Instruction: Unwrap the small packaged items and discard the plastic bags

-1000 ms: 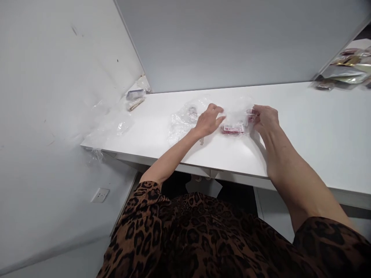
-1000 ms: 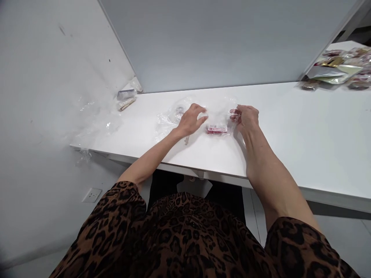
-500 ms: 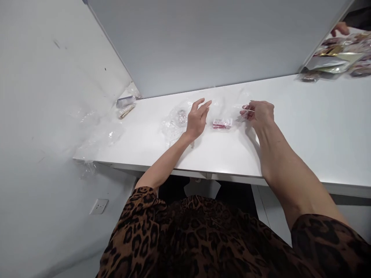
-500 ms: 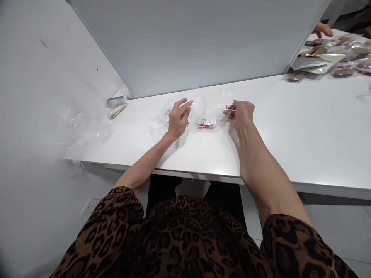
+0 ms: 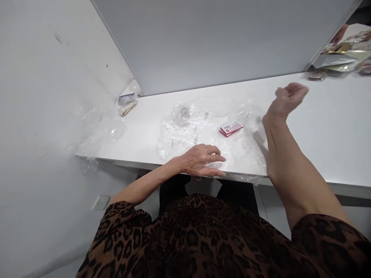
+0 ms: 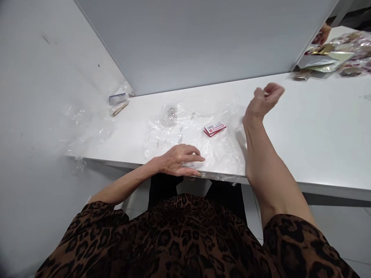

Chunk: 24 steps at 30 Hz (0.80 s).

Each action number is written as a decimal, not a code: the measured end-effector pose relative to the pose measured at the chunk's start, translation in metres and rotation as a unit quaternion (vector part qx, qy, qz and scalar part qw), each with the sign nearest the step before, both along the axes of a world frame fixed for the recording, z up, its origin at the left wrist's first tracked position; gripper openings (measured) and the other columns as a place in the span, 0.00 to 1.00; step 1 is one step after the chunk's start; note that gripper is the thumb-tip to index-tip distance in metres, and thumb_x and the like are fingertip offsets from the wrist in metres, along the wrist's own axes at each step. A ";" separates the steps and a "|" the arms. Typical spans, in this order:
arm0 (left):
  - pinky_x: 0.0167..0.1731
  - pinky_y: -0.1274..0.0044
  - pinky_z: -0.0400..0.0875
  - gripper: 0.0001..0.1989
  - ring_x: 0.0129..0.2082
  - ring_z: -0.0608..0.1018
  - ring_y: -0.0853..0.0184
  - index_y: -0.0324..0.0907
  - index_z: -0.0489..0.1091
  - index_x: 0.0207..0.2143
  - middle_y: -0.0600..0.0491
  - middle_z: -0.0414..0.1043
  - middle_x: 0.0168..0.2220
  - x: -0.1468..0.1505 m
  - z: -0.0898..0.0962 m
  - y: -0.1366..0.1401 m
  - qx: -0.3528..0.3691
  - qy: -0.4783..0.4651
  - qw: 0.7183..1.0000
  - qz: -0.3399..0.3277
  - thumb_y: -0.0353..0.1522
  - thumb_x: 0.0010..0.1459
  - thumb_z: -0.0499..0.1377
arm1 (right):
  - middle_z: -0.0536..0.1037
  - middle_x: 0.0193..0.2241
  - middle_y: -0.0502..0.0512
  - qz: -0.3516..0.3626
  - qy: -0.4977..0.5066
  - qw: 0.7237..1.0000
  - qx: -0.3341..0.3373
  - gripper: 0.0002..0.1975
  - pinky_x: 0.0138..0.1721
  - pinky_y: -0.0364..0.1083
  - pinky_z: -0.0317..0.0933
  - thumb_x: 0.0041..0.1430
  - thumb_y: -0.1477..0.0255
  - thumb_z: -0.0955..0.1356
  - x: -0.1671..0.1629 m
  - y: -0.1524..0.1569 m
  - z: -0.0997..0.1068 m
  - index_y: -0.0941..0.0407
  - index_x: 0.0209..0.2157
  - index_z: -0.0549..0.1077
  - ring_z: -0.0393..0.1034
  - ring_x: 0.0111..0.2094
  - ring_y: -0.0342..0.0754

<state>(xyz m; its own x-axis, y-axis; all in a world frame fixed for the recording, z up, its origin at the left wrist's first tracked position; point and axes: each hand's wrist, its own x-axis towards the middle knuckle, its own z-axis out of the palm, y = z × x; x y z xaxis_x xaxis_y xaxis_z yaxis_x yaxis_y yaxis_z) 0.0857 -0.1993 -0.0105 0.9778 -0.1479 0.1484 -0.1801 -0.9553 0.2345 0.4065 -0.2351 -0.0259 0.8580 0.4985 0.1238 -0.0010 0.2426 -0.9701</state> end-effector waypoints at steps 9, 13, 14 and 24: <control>0.50 0.64 0.74 0.29 0.53 0.74 0.55 0.44 0.66 0.66 0.39 0.67 0.61 0.022 0.003 0.045 0.021 0.068 0.974 0.215 0.48 0.68 0.57 | 0.74 0.60 0.63 0.296 -0.459 0.784 -0.295 0.30 0.60 0.70 0.60 0.55 0.46 0.73 -0.057 -0.042 -0.016 0.48 0.54 0.76 0.61 0.64 0.72; 0.48 0.68 0.72 0.18 0.53 0.73 0.57 0.40 0.71 0.57 0.41 0.70 0.55 0.028 -0.009 0.049 0.021 0.085 0.969 0.231 0.39 0.72 0.53 | 0.74 0.58 0.70 0.280 -0.554 0.716 -0.319 0.34 0.58 0.69 0.60 0.61 0.44 0.65 -0.054 -0.037 -0.034 0.52 0.58 0.74 0.64 0.60 0.73; 0.47 0.69 0.72 0.17 0.52 0.74 0.58 0.40 0.72 0.54 0.42 0.71 0.53 0.029 -0.012 0.048 0.023 0.072 0.968 0.239 0.37 0.73 0.51 | 0.75 0.55 0.72 0.281 -0.565 0.708 -0.316 0.34 0.57 0.68 0.61 0.62 0.43 0.64 -0.052 -0.037 -0.035 0.53 0.58 0.74 0.65 0.57 0.73; 0.39 0.73 0.69 0.14 0.44 0.77 0.63 0.40 0.73 0.44 0.46 0.76 0.46 0.030 -0.022 0.049 0.054 0.034 0.950 0.307 0.30 0.73 0.47 | 0.77 0.43 0.65 0.319 -0.503 0.725 -0.347 0.27 0.47 0.62 0.68 0.56 0.42 0.68 -0.036 -0.047 -0.030 0.51 0.42 0.72 0.71 0.46 0.64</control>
